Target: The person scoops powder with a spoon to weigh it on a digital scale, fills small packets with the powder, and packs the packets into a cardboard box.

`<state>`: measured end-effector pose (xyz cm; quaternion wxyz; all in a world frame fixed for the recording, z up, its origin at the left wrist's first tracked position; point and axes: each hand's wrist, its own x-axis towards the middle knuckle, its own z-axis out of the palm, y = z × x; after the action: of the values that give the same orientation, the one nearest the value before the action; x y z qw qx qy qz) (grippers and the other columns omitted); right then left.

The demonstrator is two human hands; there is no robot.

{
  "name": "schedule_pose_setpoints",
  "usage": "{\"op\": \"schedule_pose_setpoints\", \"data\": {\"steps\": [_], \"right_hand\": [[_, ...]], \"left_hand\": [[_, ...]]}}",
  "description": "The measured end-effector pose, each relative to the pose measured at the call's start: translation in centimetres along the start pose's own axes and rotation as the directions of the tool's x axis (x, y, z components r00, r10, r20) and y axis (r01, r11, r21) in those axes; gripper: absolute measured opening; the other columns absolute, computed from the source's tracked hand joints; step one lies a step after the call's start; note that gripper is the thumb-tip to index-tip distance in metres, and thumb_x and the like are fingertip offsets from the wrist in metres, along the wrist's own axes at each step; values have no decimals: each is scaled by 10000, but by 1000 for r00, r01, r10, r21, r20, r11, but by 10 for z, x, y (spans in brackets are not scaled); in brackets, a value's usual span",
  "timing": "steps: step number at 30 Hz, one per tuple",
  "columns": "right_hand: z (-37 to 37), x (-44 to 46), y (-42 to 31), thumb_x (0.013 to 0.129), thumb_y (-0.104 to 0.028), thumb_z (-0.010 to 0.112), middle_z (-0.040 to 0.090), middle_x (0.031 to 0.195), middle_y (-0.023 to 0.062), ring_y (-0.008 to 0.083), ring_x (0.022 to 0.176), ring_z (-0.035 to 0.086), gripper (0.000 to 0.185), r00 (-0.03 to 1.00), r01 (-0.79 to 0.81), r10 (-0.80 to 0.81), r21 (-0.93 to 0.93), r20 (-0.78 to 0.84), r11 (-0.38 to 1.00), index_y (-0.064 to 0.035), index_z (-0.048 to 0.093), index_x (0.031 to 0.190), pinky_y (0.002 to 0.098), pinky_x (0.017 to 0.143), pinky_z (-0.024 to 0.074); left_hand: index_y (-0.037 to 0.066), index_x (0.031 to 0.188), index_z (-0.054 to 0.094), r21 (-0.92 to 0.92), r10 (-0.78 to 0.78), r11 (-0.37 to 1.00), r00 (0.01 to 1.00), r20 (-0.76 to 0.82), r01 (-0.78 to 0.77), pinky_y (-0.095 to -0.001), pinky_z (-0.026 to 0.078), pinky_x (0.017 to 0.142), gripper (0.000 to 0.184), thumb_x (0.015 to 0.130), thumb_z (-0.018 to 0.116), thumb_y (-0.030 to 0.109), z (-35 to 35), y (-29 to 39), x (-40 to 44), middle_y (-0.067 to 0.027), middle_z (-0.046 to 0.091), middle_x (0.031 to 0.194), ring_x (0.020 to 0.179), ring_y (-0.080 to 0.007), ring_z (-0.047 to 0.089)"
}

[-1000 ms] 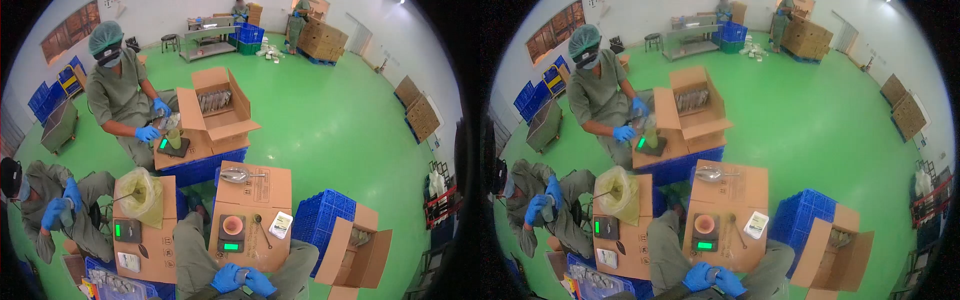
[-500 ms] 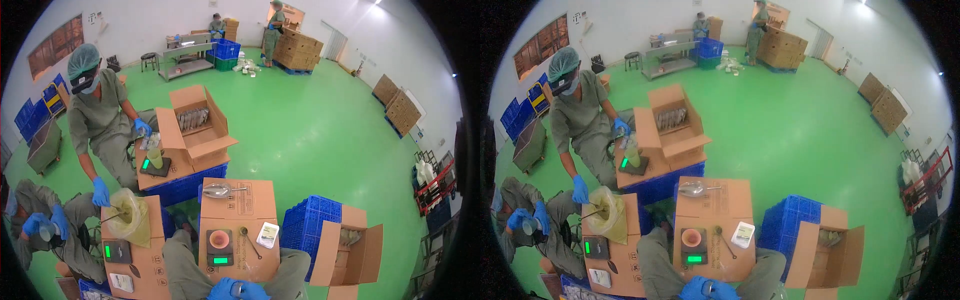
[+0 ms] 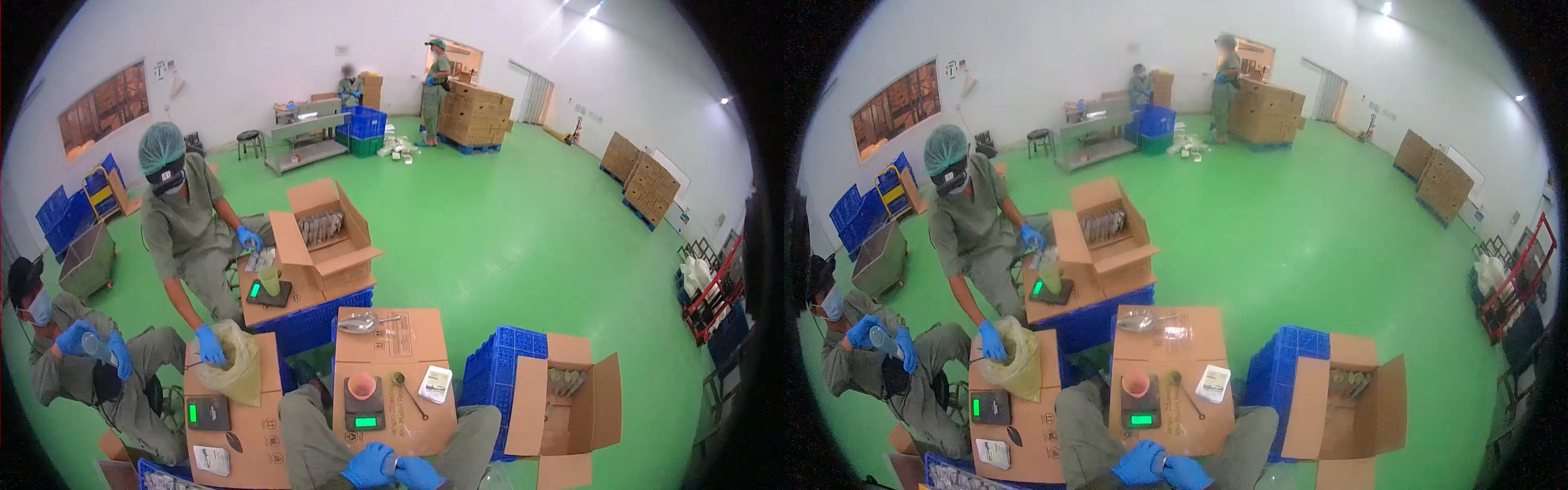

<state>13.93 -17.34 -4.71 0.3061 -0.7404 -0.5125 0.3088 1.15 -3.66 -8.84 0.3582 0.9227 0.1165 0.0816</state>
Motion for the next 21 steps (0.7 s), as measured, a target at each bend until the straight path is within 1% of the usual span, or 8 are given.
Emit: {"op": "schedule_pose_setpoints", "data": {"steps": [3, 6, 9, 12, 14, 15, 19, 21], "right_hand": [[-11, 4, -15, 872, -263, 677, 706, 872, 201, 375, 788, 683, 198, 1000, -25, 25, 47, 5, 999, -74, 706, 925, 438, 734, 540], [-32, -2, -49, 849, -225, 674, 707, 872, 197, 367, 791, 687, 165, 998, -44, 49, 129, -34, 991, -80, 710, 921, 432, 739, 537], [-28, -1, -45, 838, -204, 670, 710, 877, 192, 356, 794, 691, 163, 996, 5, 5, 128, -84, 992, -84, 723, 935, 428, 743, 536], [-24, 1, -44, 841, -195, 662, 708, 869, 187, 345, 799, 693, 160, 993, -16, 31, 128, -113, 992, -75, 721, 928, 421, 751, 536], [-29, 0, -57, 846, -188, 659, 703, 850, 181, 328, 793, 691, 149, 989, -98, 108, 97, -105, 990, -65, 712, 910, 413, 762, 536], [-27, -2, -57, 855, -178, 655, 705, 866, 179, 317, 804, 688, 147, 991, -83, 98, 150, -95, 985, -54, 705, 917, 407, 776, 535], [-14, 2, -33, 902, -144, 630, 711, 948, 168, 274, 855, 671, 151, 999, 2, 13, 318, -46, 948, -12, 674, 959, 383, 822, 527], [-3, 3, -16, 927, -138, 616, 712, 996, 165, 272, 888, 668, 160, 997, 70, -61, 346, -37, 936, -1, 669, 992, 378, 847, 522]], "left_hand": [[68, 980, 656, -81, -23, 996, 1000, 0, 23, -511, 477, 847, 422, 765, 736, 422, -5, -1, 6, -207, 600, 1037, 974, -402, 552], [70, 962, 654, 10, 43, 999, 988, -150, -42, -508, 471, 826, 355, 804, 697, 386, -53, 37, 3, -191, 588, 1019, 964, -395, 547], [93, 955, 656, 80, -35, 996, 997, -75, 41, -502, 469, 808, 296, 834, 680, 362, -61, 41, 8, -179, 572, 1010, 962, -385, 545], [86, 1053, 648, -26, 78, 996, 990, -114, -82, -461, 479, 877, 352, 800, 737, 313, -55, 22, 10, -135, 615, 980, 1025, -357, 565], [89, 1040, 651, 49, 158, 987, 986, -55, -155, -464, 477, 876, 336, 789, 735, 297, -50, 15, 15, -134, 610, 985, 1024, -355, 564], [91, 1034, 653, 85, 195, 978, 980, -26, -192, -466, 476, 875, 329, 784, 734, 289, -50, 14, 16, -134, 608, 987, 1023, -354, 563], [84, 1016, 636, 8, 165, 986, 977, -135, -166, -460, 477, 867, 366, 748, 763, 298, -34, -1, 13, -139, 599, 992, 1008, -356, 563], [88, 1018, 633, -45, 79, 995, 991, -110, -85, -461, 478, 868, 388, 739, 778, 314, -49, 11, 9, -137, 594, 1000, 1005, -355, 563]]}}
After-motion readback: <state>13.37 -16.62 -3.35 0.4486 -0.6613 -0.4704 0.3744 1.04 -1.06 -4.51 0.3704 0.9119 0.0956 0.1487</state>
